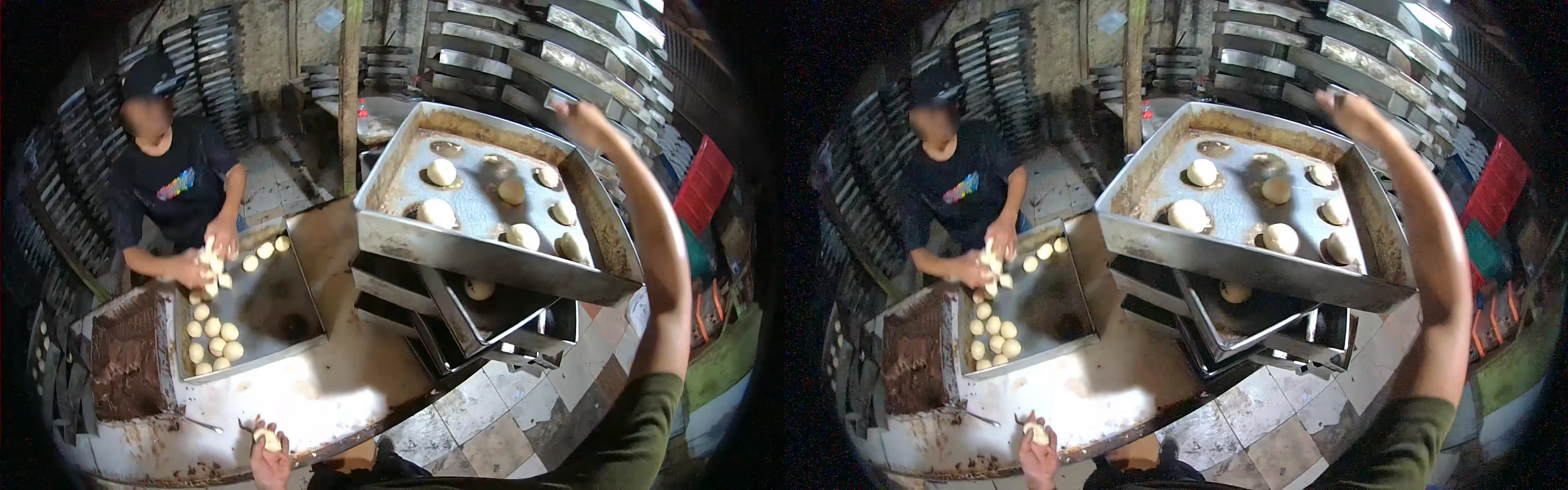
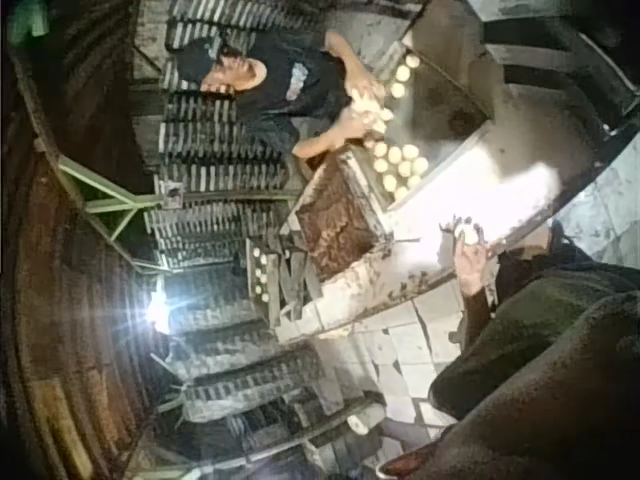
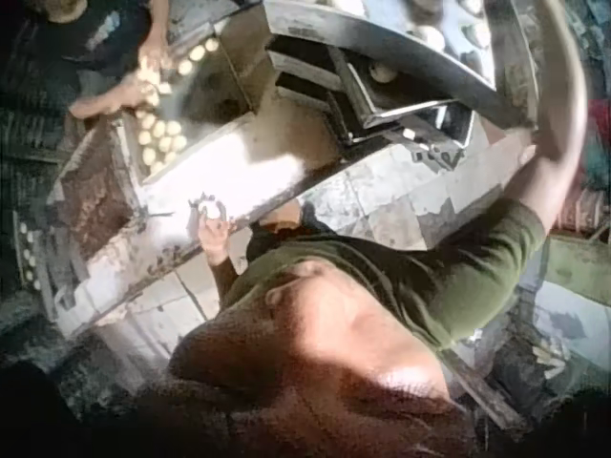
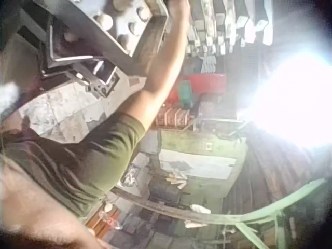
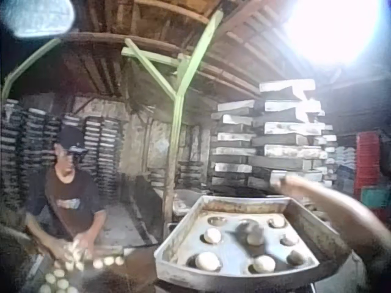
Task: The person scoops a brown paste filling from a large metal tray and places it into small dough balls. They then seal the dough around the filling and place the finished items onto a baking sheet. The process is repeated continuously to fill multiple trays.
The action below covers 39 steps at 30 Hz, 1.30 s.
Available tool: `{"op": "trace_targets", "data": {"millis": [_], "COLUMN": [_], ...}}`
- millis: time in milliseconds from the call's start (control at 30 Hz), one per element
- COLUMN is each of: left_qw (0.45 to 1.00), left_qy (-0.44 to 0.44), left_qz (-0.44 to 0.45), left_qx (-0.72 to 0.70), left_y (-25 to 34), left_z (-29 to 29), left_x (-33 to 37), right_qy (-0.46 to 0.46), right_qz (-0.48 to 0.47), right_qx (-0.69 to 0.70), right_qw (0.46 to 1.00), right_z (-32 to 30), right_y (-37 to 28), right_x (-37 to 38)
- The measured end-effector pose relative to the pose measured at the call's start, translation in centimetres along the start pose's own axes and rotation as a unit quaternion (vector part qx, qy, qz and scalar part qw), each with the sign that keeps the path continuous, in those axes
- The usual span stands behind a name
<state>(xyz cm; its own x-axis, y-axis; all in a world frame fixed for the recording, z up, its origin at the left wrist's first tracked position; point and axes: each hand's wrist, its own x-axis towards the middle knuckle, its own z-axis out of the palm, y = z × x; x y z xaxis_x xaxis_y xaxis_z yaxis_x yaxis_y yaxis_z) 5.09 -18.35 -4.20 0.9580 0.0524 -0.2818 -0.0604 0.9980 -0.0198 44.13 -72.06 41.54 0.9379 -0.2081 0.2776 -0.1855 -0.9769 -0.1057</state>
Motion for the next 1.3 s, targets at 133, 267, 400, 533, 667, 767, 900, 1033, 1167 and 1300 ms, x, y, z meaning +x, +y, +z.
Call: {"op": "trace_targets", "data": {"millis": [133,267,400,533,667,767,900,1033,1167,1300], "left_qw": [0.911,0.946,0.911,0.969,0.956,0.938,0.803,0.817,0.909,0.967], "left_qy": [0.140,0.145,0.045,0.115,0.155,0.216,0.270,0.126,-0.056,-0.003], "left_qz": [0.166,0.141,0.215,0.133,0.214,0.249,0.313,0.239,0.250,0.138], "left_qx": [0.351,0.252,0.348,0.176,0.126,0.109,0.429,0.509,0.329,0.216], "left_y": [-1.3,-2.7,-5.3,6.1,16.9,22.0,23.4,23.0,24.0,26.7], "left_z": [3.2,6.0,9.1,4.6,-0.2,-1.9,-3.3,2.7,2.8,4.0], "left_x": [2.4,4.6,4.5,0.4,-4.6,-9.0,-9.6,-7.7,-7.3,-10.2], "right_qy": [0.256,-0.147,-0.040,-0.419,-0.525,-0.302,-0.144,-0.087,-0.109,-0.140], "right_qz": [-0.369,-0.576,-0.410,-0.051,-0.125,-0.376,-0.466,-0.581,-0.587,-0.615], "right_qx": [0.111,0.128,0.535,0.705,0.648,0.522,0.459,0.300,-0.067,-0.232], "right_qw": [0.887,0.794,0.738,0.570,0.537,0.703,0.742,0.752,0.799,0.741], "right_z": [-1.3,11.7,25.2,34.1,41.3,38.6,36.9,33.1,31.6,33.9], "right_y": [-12.3,-20.8,-34.4,-47.0,-54.4,-56.4,-57.7,-63.1,-71.5,-77.2], "right_x": [-12.7,-28.5,-41.2,-46.2,-55.1,-60.5,-62.0,-57.7,-50.9,-49.3]}}
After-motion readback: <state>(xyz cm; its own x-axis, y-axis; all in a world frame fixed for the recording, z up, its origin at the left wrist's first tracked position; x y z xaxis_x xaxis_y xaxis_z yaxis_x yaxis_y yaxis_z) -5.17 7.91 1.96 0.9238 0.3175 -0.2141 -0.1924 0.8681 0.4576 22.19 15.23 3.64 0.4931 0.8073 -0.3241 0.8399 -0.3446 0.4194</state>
